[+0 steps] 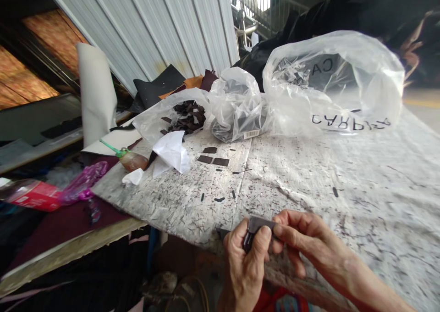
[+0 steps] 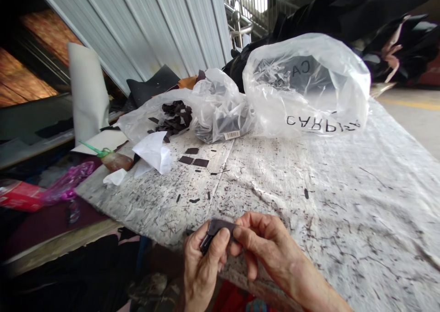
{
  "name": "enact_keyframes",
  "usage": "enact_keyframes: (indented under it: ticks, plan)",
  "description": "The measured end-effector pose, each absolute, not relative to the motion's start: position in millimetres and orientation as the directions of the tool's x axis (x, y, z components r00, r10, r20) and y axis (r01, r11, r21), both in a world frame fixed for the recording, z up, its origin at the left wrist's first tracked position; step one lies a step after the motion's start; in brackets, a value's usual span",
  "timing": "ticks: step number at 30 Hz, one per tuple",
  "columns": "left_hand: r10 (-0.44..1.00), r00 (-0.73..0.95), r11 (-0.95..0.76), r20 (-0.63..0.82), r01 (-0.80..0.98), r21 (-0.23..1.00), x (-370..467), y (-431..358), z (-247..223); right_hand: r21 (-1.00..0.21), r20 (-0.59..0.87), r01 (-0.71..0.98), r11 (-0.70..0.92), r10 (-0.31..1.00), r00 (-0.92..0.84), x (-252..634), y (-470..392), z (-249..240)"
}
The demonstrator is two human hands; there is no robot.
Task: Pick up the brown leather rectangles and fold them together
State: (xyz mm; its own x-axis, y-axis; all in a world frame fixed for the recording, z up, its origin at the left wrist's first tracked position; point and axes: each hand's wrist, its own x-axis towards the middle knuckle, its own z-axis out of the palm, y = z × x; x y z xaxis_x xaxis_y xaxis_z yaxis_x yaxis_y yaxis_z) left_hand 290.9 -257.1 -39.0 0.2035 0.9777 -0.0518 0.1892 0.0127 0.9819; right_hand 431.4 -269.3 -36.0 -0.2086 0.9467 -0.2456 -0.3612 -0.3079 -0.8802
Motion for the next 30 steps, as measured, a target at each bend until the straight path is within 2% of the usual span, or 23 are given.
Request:
enact_keyframes:
  ticks: [4, 9, 14, 18, 20, 26, 28, 30]
  plan:
    - [0.972, 0.224, 0.018, -0.078, 0.256, 0.966, 285, -256, -40, -0.849, -0.247, -0.415, -0.327, 0.940, -0.236, 433, -272, -35]
    - [0.930, 0.320, 0.158, -0.183, 0.103, 0.982, 280, -255, -36, -0.853, -0.240, -0.408, -0.326, 0.938, -0.249, 436, -275, -37]
    - [0.894, 0.398, 0.184, -0.206, 0.093, 0.979, 277, -253, -39, -0.846, -0.274, -0.393, -0.360, 0.926, -0.258, 439, -275, -37]
    - [0.910, 0.346, 0.271, -0.227, -0.083, 0.959, 275, -252, -45, -0.855, -0.282, -0.372, -0.362, 0.926, -0.252, 440, -275, -38]
    - [0.926, 0.319, 0.256, -0.200, -0.142, 0.956, 275, -252, -45, -0.858, -0.289, -0.367, -0.359, 0.928, -0.234, 439, -275, -40]
    - [0.976, 0.178, 0.097, -0.124, 0.151, 0.984, 279, -254, -42, -0.857, -0.321, -0.342, -0.386, 0.918, -0.234, 434, -277, -43]
    - [0.985, 0.115, 0.110, -0.127, 0.141, 0.984, 280, -254, -44, -0.857, -0.320, -0.337, -0.391, 0.915, -0.247, 434, -277, -42]
    - [0.979, 0.072, 0.190, -0.189, 0.003, 0.982, 281, -253, -46, -0.848, -0.317, -0.356, -0.392, 0.915, -0.251, 433, -276, -40]
